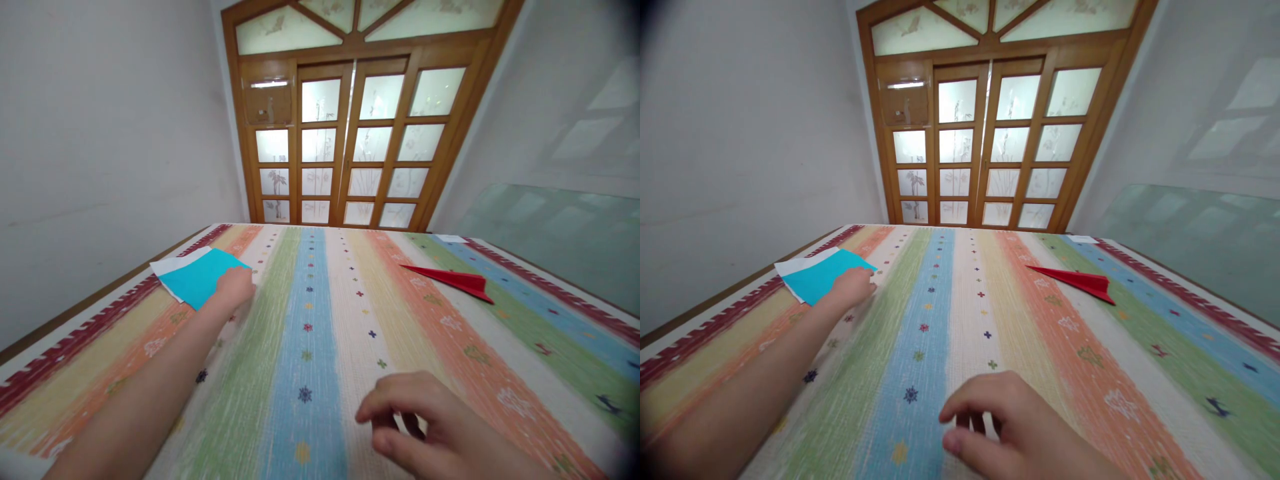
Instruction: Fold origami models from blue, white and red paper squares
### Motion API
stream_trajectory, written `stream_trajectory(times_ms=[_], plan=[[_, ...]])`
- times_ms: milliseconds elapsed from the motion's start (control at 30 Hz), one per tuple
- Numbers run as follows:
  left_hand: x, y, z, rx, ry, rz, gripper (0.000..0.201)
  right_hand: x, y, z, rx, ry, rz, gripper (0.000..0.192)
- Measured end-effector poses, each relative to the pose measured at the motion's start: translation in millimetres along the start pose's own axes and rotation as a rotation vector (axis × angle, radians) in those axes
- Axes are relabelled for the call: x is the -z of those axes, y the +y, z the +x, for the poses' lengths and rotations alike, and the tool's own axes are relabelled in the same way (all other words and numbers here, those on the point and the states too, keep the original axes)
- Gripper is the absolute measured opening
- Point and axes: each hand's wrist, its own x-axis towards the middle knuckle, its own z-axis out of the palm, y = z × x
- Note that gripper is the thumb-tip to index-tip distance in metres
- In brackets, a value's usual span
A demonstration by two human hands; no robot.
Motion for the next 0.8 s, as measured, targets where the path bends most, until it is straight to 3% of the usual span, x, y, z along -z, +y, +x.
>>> stream_trajectory(times_ms=[67, 167, 367, 600, 800], plan=[[-11.5, -24.9, 10.6, 0.101, -0.003, 0.023, 0.035, 7.3, -0.4, 21.8, -0.026, -0.003, -0.046, 0.023], [-31.3, -50.0, 19.3, 0.184, -0.007, 0.029, 0.044, -2.5, 21.2, 33.4, -0.048, 0.098, -0.101, 0.034], [-56.8, -72.2, 29.4, 0.225, -0.013, 0.013, 0.049, -24.6, 60.6, 28.6, -0.104, 0.220, -0.069, 0.039], [-62.8, -77.8, 33.7, 0.197, -0.007, 0.018, 0.043, -29.6, 66.6, 31.5, -0.148, 0.218, -0.010, 0.039], [-53.7, -92.4, 37.1, 0.104, -0.074, -0.003, 0.048, -28.8, 69.1, 30.2, -0.142, 0.193, 0.004, 0.040]])
